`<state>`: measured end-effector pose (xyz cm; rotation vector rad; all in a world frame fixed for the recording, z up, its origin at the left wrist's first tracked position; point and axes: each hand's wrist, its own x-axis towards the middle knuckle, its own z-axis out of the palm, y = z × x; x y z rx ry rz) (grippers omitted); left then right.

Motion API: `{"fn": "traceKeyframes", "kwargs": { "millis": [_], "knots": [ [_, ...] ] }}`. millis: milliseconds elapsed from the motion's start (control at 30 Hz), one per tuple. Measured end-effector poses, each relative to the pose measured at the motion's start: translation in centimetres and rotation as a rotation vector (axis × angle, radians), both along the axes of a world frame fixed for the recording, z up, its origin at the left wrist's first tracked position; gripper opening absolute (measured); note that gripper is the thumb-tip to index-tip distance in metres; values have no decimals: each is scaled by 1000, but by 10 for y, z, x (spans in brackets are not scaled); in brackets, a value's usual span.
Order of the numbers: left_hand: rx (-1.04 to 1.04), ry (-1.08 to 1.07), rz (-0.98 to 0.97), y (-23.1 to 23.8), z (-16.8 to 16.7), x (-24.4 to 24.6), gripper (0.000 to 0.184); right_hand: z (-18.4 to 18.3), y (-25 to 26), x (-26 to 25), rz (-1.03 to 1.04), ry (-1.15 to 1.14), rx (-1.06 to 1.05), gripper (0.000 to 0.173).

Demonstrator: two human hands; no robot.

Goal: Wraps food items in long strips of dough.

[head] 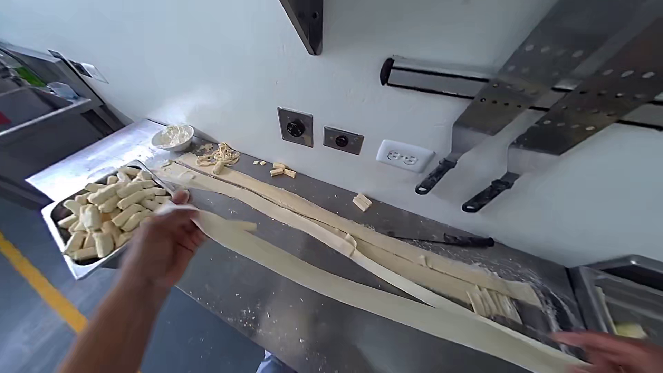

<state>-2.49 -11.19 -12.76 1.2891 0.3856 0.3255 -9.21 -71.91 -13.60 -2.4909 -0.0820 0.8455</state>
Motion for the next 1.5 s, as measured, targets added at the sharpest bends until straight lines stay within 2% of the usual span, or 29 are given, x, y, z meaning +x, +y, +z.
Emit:
{"fn": "traceKeyframes", "kwargs": {
  "millis": [67,100,167,233,300,367,433,500,567,600,667,767,833,900,933,1000,1033,1100,1133,1167,1267,1333,1400,1500],
  "knots": [
    [-25,173,58,-19,-55,1,29,-97,0,-3,-103,59,-56,47],
    [-30,270,70,-24,-79,2,32,-128,12,-5,-184,80,-94,46],
    [-23,433,69,-28,-114,4,31,-160,30,-11,-309,66,-146,51],
    [-14,524,30,-27,-131,2,23,-161,45,-21,-368,-43,-178,54],
    [-25,556,-42,-28,-129,-1,12,-147,71,-28,-371,-253,-149,47],
    [-60,548,-121,-31,-120,-3,3,-136,118,-19,-279,-500,27,35],
    [-131,534,-164,-33,-110,-5,2,-127,194,9,-111,-574,268,29],
    [-214,514,-204,-37,-99,-6,4,-119,274,44,53,-411,495,39],
    [-288,507,-242,-39,-89,-9,9,-118,337,76,168,-103,689,52],
    [-317,510,-257,-37,-86,-10,11,-118,359,88,196,49,746,49],
    [-363,525,-268,-28,-89,-11,14,-110,384,103,244,293,718,29],
    [-473,600,-225,-18,-112,-20,28,-87,386,99,194,453,554,10],
    [-578,617,-225,-22,-125,-35,34,-62,373,89,95,507,522,13],
    [-689,580,-282,-28,-134,-56,21,-40,360,77,-6,537,569,22],
    [-735,549,-359,-30,-138,-67,11,-30,355,70,-57,534,608,28],
    [-770,449,-662,-30,-146,-83,11,-11,349,58,-140,488,685,32],
    [-757,392,-856,-31,-149,-85,20,-3,347,53,-166,453,717,30],
    [-739,313,-1144,-41,-146,-79,74,12,346,44,-199,378,759,23],
    [-797,312,-1179,-51,-142,-74,90,19,345,40,-203,349,774,21],
    [-901,317,-1177,-62,-140,-68,95,25,342,35,-204,320,794,21],
    [-1287,203,-1173,-96,-135,-60,87,41,332,20,-195,225,868,25],
    [-1443,86,-1212,-112,-125,-62,81,48,327,12,-191,166,919,27],
    [-1440,-8,-1170,-122,-108,-67,75,54,325,11,-181,127,967,27],
    [-1241,-196,-1113,-128,-87,-67,61,63,324,15,-198,79,973,29]
  ]
}}
